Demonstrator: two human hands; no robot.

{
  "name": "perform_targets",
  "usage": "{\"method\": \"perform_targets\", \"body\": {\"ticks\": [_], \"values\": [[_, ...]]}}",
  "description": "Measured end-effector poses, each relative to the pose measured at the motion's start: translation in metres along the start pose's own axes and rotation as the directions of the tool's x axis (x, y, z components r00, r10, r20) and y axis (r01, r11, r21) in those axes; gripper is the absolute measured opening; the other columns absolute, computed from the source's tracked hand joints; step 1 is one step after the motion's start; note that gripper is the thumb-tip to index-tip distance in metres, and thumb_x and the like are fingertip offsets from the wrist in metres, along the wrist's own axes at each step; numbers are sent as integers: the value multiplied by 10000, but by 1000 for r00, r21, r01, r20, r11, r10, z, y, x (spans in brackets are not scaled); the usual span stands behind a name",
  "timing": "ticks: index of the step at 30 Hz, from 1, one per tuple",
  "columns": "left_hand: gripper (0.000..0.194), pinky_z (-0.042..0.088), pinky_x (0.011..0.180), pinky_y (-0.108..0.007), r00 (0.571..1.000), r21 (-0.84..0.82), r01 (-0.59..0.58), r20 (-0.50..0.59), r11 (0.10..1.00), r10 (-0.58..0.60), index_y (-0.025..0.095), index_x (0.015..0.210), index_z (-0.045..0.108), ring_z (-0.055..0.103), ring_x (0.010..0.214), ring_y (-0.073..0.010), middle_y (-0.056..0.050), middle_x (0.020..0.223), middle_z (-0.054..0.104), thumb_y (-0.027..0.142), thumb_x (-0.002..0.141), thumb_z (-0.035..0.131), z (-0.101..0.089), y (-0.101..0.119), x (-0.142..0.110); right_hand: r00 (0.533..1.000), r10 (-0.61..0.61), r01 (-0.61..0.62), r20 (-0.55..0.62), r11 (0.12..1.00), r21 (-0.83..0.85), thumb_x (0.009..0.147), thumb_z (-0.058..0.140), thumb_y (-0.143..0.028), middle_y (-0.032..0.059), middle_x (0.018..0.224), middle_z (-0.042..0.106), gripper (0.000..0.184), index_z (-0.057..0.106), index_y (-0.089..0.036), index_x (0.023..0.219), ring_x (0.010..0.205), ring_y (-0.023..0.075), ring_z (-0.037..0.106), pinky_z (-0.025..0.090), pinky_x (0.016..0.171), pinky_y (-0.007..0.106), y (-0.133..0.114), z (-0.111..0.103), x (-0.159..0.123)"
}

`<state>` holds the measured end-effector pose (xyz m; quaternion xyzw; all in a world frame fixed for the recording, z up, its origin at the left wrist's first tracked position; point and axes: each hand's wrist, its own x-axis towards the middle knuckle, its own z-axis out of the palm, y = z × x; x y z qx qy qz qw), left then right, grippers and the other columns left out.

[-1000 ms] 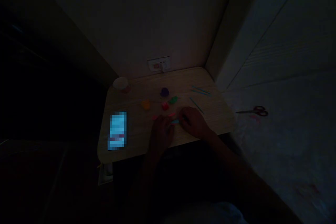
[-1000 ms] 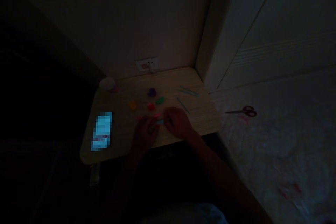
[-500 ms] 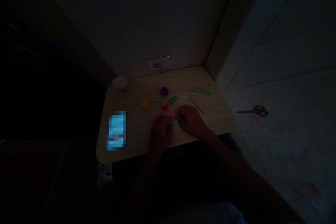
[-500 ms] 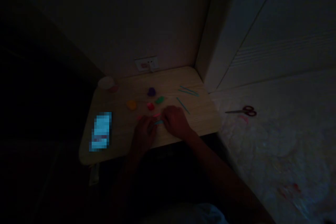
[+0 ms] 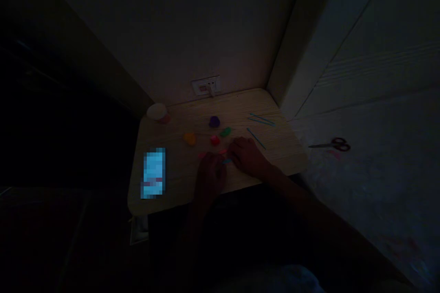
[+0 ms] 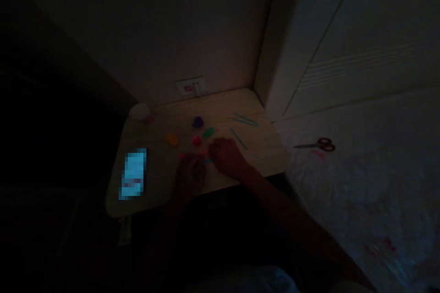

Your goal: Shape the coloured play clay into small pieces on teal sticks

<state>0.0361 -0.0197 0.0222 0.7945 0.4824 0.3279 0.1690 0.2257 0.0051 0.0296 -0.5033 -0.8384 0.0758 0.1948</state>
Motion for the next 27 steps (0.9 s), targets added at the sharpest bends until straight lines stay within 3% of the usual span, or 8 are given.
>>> {"method": "perform_targets", "body": {"ticks": [13,18,23,27], "values": [[138,545,890,-387,1000,27,-2,-26,1000,3,207,836,638,618,919,-222,-49,917,622,98,906,592,-1,2,1,999,-12,15,-40,997,75,1041,544,-267,129,1063,660,152,663,-175,1018,1025,280,552,364,878,403,4,5,-3],[164,540,915,-404,1000,134,-27,-3,991,28,201,1002,711,592,961,-239,-78,988,585,140,947,569,-5,5,-12,999,-14,18,-53,997,77,1047,525,-270,121,1047,655,169,662,-183,1002,1008,274,546,379,888,407,4,4,-3],[380,541,888,-419,998,199,-61,44,978,53,212,1264,704,557,967,-253,-94,1016,552,117,925,560,-10,0,-26,996,-43,52,-83,993,110,1039,529,-274,118,1012,635,176,665,-179,978,989,272,541,404,887,411,4,4,-4],[398,544,911,-445,998,200,-48,57,979,37,227,1289,694,561,981,-262,-100,1040,555,130,928,558,-10,-2,-28,989,-38,69,-145,974,216,1022,535,-279,109,981,619,173,661,-200,934,969,268,544,442,882,415,7,4,-7]]}}
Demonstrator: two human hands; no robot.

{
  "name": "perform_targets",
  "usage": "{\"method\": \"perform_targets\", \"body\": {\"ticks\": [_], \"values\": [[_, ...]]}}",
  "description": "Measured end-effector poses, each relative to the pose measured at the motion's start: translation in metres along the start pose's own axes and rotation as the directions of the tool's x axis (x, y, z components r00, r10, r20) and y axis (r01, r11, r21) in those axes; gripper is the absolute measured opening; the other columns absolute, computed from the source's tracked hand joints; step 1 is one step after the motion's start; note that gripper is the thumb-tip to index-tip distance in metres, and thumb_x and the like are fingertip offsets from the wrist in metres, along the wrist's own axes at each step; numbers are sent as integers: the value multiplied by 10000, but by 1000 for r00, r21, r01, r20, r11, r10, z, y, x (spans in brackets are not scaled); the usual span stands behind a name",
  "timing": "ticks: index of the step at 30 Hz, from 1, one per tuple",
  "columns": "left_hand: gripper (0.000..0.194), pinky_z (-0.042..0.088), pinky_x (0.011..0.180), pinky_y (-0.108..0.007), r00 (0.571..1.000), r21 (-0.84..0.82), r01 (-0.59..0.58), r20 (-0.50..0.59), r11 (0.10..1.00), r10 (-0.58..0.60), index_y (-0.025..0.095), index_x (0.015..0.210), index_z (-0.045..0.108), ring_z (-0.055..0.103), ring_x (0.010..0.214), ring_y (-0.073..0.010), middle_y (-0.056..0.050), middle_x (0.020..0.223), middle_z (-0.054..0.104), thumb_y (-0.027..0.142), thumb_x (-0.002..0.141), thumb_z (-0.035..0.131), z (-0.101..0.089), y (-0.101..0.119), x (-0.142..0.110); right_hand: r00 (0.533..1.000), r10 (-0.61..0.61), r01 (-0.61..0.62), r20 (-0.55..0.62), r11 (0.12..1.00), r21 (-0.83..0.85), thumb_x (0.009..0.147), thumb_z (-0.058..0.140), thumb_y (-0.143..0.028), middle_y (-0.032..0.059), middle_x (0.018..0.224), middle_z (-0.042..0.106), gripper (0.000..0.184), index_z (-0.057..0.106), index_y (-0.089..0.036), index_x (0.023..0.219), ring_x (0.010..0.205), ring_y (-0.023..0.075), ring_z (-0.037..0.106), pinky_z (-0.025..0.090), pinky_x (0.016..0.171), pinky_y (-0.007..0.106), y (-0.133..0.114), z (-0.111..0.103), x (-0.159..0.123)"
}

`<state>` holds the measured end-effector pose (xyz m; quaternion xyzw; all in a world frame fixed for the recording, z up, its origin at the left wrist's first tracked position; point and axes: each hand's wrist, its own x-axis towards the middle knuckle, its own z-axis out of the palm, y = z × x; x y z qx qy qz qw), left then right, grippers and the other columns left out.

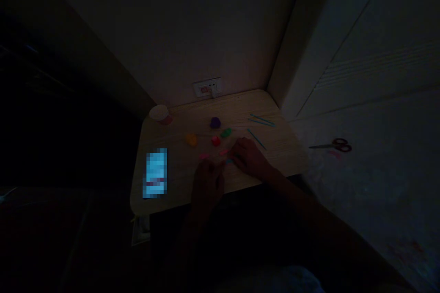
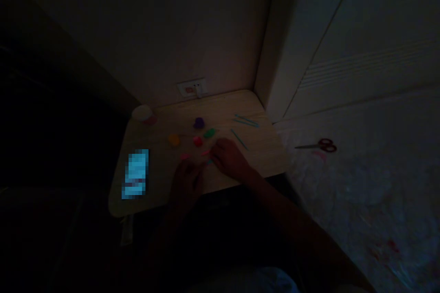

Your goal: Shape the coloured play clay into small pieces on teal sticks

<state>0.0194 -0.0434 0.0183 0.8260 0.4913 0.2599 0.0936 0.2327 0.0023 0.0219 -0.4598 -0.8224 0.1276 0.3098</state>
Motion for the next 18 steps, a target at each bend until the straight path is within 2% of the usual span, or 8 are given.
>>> {"method": "perform_targets", "body": {"ticks": [4,7,14,18], "values": [[344,532,1000,-471,997,1,47,-55,999,-46,229,1282,649,587,1085,-281,-112,1141,579,165,956,559,2,3,0,987,89,-63,-132,980,190,997,555,-293,90,965,624,131,654,-215,959,936,253,567,482,860,408,7,-2,-1],[322,512,1051,-510,995,8,65,-82,998,-64,217,1272,620,571,1187,-322,-133,1217,595,196,951,591,4,4,1,964,177,-124,-199,960,251,996,554,-314,78,931,625,140,657,-219,990,909,252,570,488,855,419,10,-3,0],[160,536,985,-488,995,-36,97,-28,995,-98,207,1094,684,615,1072,-301,-115,1125,649,290,961,648,8,4,15,969,164,-130,-185,974,183,998,589,-344,85,954,522,203,657,-200,871,891,239,557,503,818,403,7,-1,-2],[85,529,986,-468,991,-78,123,-40,989,-126,217,1016,692,629,1033,-274,-86,1066,668,252,973,629,8,5,21,973,184,-175,-141,982,75,1024,558,-334,97,968,555,220,660,-204,878,903,249,562,508,823,404,8,0,-2]]}}
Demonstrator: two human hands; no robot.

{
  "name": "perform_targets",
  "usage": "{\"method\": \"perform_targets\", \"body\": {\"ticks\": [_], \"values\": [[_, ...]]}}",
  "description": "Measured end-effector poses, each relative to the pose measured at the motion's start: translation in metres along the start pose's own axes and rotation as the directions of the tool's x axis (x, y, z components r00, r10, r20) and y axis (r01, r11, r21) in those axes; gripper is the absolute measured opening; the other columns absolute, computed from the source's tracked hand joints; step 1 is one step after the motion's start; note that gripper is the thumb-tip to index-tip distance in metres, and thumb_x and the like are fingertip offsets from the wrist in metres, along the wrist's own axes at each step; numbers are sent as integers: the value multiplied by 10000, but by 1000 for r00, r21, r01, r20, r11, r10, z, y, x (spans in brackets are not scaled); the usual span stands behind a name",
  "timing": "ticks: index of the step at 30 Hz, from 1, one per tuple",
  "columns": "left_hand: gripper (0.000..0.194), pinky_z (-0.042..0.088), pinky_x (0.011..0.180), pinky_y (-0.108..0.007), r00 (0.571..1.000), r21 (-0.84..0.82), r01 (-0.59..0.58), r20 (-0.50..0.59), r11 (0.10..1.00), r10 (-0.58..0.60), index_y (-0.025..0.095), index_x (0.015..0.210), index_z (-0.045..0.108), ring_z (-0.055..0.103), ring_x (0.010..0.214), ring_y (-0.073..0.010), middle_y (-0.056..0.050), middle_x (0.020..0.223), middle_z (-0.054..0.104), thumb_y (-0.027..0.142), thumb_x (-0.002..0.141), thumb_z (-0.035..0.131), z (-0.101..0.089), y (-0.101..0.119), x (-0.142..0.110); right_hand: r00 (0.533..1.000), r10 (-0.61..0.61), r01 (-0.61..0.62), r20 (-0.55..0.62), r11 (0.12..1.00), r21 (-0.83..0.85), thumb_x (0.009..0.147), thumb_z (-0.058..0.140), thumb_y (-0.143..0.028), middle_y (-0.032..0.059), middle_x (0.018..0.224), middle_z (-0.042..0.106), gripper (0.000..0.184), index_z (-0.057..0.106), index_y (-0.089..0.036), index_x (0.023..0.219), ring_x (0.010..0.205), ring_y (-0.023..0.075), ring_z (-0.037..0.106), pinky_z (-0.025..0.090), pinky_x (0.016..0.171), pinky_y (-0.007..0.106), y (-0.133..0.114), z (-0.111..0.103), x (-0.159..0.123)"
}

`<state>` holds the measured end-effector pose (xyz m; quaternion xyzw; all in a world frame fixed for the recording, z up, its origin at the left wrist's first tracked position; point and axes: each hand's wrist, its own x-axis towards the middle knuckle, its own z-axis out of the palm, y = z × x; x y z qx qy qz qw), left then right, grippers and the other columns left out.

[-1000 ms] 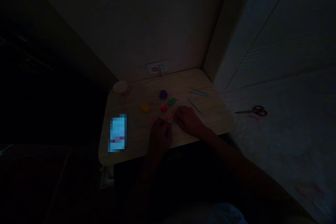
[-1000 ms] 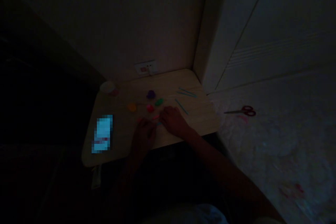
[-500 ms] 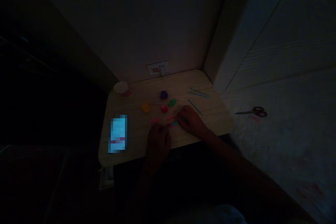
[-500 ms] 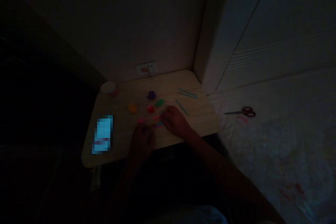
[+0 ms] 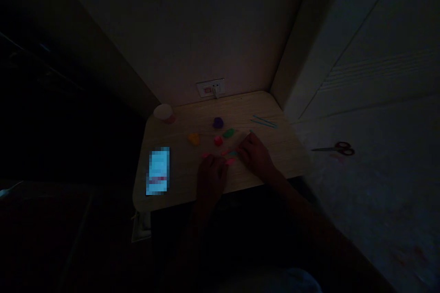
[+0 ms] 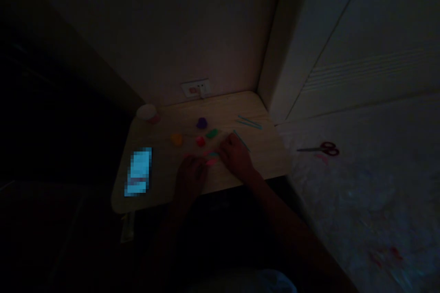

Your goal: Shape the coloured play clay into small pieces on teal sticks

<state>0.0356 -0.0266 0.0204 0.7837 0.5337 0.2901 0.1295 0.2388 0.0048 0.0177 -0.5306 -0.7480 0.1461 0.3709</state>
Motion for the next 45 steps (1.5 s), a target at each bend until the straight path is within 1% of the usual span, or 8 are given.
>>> {"method": "perform_targets", "body": {"ticks": [3,7,9,13,16,25,36,45], "values": [[74,524,983,-450,1000,-48,12,-10,999,-12,212,962,680,630,1013,-260,-75,1026,671,206,971,607,-2,1,1,997,-6,10,82,998,-56,1038,530,-296,108,998,598,207,681,-206,929,923,256,583,513,825,398,-1,1,-1],[108,516,954,-415,1000,-90,-5,-26,996,3,212,925,629,619,988,-243,-62,987,657,126,944,566,-4,2,1,992,-24,29,122,999,-44,1048,486,-249,106,1043,617,212,692,-214,1011,943,246,599,525,850,385,-2,0,-7],[71,514,908,-396,999,-84,-2,-33,996,-1,215,900,581,605,949,-237,-53,955,634,156,928,609,-4,4,1,988,-57,61,142,998,-24,1047,483,-232,99,1030,616,213,695,-214,1024,938,235,599,525,858,375,-1,-2,-10],[257,490,796,-360,999,-13,19,-48,1000,-20,231,846,483,566,850,-220,-20,872,572,260,884,735,2,6,5,982,-123,123,146,992,15,1029,494,-190,89,991,611,214,704,-199,993,928,227,588,513,844,358,3,-2,-13],[323,480,810,-371,997,32,9,-72,999,-6,235,832,457,553,822,-215,-9,851,557,324,892,762,7,6,10,980,-148,145,134,989,26,1017,510,-177,94,987,612,206,711,-188,974,931,232,579,502,844,360,7,1,-12],[277,474,843,-386,999,68,-44,-22,997,45,222,810,511,568,843,-227,-31,884,582,328,931,735,6,3,13,968,-205,195,145,977,80,988,503,-126,89,982,611,222,695,-201,906,980,243,562,484,876,382,10,2,-9],[376,443,826,-365,1000,-60,-1,7,998,1,209,701,482,529,786,-188,7,812,529,316,881,794,6,-4,17,941,-291,267,173,952,147,1016,450,-130,73,931,617,269,683,-210,907,934,244,520,446,864,394,14,-1,-4],[294,459,802,-335,999,-206,-9,48,979,19,204,744,535,559,832,-188,3,860,556,191,820,819,-3,-14,18,970,-200,192,138,979,75,1008,503,-139,96,998,631,239,734,-201,1012,1001,260,533,466,916,416,11,4,-6]]}}
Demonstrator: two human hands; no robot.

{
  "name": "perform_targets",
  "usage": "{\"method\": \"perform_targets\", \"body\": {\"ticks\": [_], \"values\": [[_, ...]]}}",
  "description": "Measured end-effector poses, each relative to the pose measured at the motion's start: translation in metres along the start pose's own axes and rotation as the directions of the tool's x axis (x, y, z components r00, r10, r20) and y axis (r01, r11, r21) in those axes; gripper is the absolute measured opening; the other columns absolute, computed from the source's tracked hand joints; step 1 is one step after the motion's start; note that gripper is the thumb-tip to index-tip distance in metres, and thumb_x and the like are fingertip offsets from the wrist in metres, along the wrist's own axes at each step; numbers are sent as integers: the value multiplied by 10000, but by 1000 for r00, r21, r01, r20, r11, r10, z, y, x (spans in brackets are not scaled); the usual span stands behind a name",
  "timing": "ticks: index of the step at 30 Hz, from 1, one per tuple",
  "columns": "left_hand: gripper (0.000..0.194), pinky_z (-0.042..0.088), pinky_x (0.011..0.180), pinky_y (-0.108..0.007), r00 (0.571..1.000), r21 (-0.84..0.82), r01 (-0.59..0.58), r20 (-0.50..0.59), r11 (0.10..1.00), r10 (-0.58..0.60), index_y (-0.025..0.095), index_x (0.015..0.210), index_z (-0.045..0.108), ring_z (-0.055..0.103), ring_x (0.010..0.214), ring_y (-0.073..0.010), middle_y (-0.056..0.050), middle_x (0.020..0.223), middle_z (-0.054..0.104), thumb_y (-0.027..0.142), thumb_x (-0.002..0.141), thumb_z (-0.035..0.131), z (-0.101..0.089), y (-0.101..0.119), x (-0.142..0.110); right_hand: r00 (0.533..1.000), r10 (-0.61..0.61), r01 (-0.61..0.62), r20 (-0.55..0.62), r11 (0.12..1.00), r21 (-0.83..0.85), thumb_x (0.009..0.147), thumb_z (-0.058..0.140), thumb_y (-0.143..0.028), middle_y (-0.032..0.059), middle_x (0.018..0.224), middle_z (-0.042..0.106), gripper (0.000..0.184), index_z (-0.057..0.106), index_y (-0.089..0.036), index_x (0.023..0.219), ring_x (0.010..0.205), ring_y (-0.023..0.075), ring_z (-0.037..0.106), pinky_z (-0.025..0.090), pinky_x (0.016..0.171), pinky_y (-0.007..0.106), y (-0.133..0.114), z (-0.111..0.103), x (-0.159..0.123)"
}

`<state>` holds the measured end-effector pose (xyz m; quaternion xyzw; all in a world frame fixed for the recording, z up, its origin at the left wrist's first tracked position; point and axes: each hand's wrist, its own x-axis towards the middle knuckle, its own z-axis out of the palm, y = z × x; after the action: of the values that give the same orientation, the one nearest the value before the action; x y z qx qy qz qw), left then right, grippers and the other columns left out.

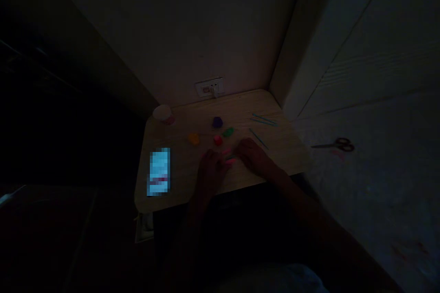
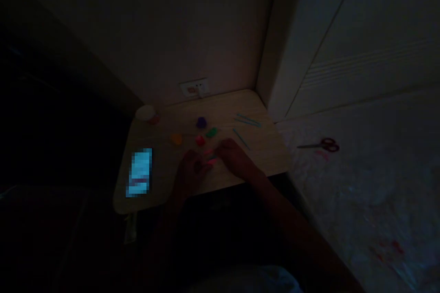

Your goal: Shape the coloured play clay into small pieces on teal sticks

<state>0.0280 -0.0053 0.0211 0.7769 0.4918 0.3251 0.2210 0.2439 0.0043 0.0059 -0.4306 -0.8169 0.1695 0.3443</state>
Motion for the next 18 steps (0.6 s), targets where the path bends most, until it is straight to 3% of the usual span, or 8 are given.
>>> {"method": "perform_targets", "body": {"ticks": [4,12,18], "values": [[302,465,804,-333,1000,-30,4,-6,1000,-4,206,729,513,548,809,-182,6,842,556,203,846,791,-2,-1,0,1000,-11,11,13,1000,-10,995,528,-118,80,980,630,287,773,-234,1090,1006,251,544,464,907,390,0,1,3],[317,450,773,-329,999,-31,15,-31,999,-16,209,712,491,526,780,-179,10,800,529,272,888,746,1,0,-1,998,-58,58,40,998,2,991,574,-111,60,960,655,254,793,-235,1033,968,223,553,450,886,360,0,2,5],[241,471,765,-327,998,-18,1,-59,1000,-2,218,796,506,542,781,-178,7,827,554,272,892,721,0,1,-4,1000,24,-25,-8,1000,-6,1005,520,-126,74,959,630,275,774,-227,1041,969,238,561,484,876,382,-2,1,3]]}}
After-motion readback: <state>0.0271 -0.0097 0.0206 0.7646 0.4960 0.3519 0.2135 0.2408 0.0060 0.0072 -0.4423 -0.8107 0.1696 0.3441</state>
